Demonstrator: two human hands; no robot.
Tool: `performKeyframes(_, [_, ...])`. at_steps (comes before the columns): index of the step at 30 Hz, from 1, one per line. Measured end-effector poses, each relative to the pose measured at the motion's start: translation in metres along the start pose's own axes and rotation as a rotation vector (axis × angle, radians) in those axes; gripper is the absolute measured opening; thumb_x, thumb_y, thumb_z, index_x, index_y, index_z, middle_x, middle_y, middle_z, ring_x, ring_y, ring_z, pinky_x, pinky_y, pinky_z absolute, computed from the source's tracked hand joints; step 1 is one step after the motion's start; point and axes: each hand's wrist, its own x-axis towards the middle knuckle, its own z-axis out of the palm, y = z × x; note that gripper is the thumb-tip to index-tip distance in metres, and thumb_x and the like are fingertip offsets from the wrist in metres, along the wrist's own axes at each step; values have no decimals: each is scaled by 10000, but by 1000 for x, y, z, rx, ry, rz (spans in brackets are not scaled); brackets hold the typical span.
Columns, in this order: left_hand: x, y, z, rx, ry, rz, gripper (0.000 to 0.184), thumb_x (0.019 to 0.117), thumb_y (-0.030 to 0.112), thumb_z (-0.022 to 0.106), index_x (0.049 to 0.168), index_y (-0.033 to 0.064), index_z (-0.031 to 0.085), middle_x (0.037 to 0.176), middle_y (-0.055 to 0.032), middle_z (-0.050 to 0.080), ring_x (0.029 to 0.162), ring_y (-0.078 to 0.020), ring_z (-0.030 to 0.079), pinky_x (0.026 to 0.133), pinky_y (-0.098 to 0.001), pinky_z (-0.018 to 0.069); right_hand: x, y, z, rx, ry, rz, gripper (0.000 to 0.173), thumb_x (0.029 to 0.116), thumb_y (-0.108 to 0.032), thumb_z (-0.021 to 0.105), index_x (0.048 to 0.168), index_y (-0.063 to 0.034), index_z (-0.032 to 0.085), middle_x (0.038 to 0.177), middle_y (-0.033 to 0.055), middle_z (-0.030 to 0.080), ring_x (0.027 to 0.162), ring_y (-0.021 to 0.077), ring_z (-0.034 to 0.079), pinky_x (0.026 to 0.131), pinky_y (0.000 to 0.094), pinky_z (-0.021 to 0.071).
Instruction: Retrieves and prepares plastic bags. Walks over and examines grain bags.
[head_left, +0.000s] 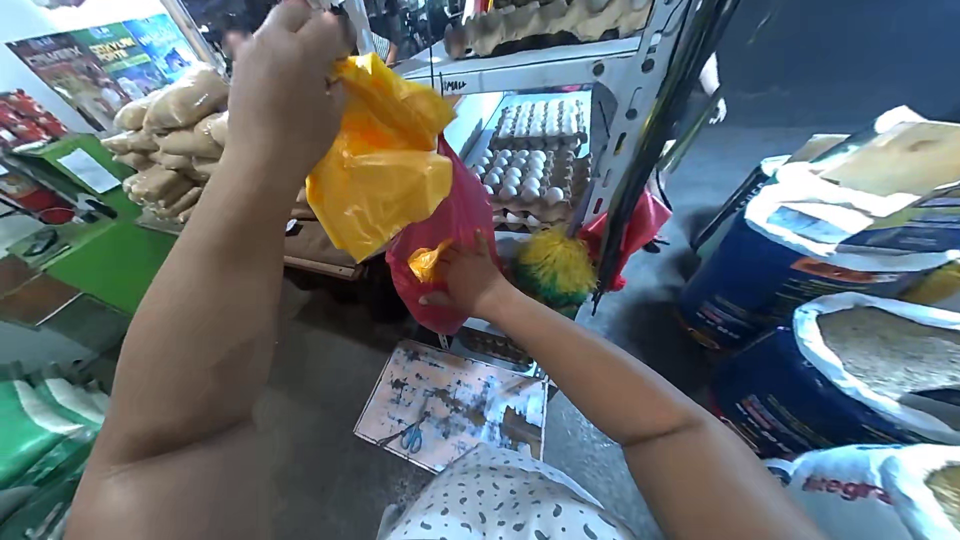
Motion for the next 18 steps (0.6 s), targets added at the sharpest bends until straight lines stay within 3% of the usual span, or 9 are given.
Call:
performKeyframes(2, [-8,-4,-10,-28,101,2,251,978,130,563,1167,26,691,1272,-213,648,1142,-362,653,973,-556,508,-2,-5,2,130,155,-9,745,852,-696,675,1237,-59,702,1411,169,594,1423,402,441,1172,738,205])
performKeyframes(4, [-17,-4,-18,-61,220,23,244,968,154,589,1135,18,707,1191,-207,677,1095,-322,666,957,-490,520,-4,-15,-2,406,288,10,821,814,-627,757,1355,-24,624,1411,222,568,1375,413,471,1154,635,335])
performKeyframes(6, [-25,-1,-19,-91,318,57,236,970,177,612,1108,22,724,1123,-192,703,1035,-273,683,922,-418,542,-3,-29,-10,886,329,59,794,865,-416,785,1460,19,491,1478,240,499,1415,335,447,1164,511,392])
performKeyframes(8, [-31,6,-17,-118,390,65,229,970,200,629,1085,35,737,1052,-166,713,944,-207,681,853,-342,545,0,-42,-15,1436,351,123,630,982,-262,663,1494,-1,405,1465,143,517,1364,174,494,1149,376,424])
performKeyframes(10, [-37,14,-15,-161,430,49,215,969,218,648,1077,57,740,1027,-123,725,919,-138,681,836,-278,547,9,-48,-11,1931,448,98,477,1023,-264,590,1429,-66,433,1311,79,598,1216,153,587,1064,387,500])
performKeyframes(12, [-42,24,-15,-237,447,20,226,968,225,661,1088,45,726,1021,-108,724,909,-107,670,830,-265,539,12,-44,-12,2165,515,26,362,1037,-277,569,1352,-114,497,1215,55,640,1131,166,628,997,411,538])
performKeyframes(15, [-55,42,-10,-573,439,-101,227,955,186,675,1116,27,661,1058,-42,688,933,-48,664,829,-232,568,0,-29,-21,2306,591,-143,221,1037,-212,560,1243,-133,567,1129,48,690,1070,168,671,957,405,567])
performKeyframes(18, [-72,58,12,-1084,398,-231,228,965,71,626,1186,31,586,1070,-14,698,988,-122,697,898,-351,605,-28,-16,-38,2313,643,27,188,1069,-184,466,1228,-131,552,1097,51,695,1044,170,680,935,406,576])
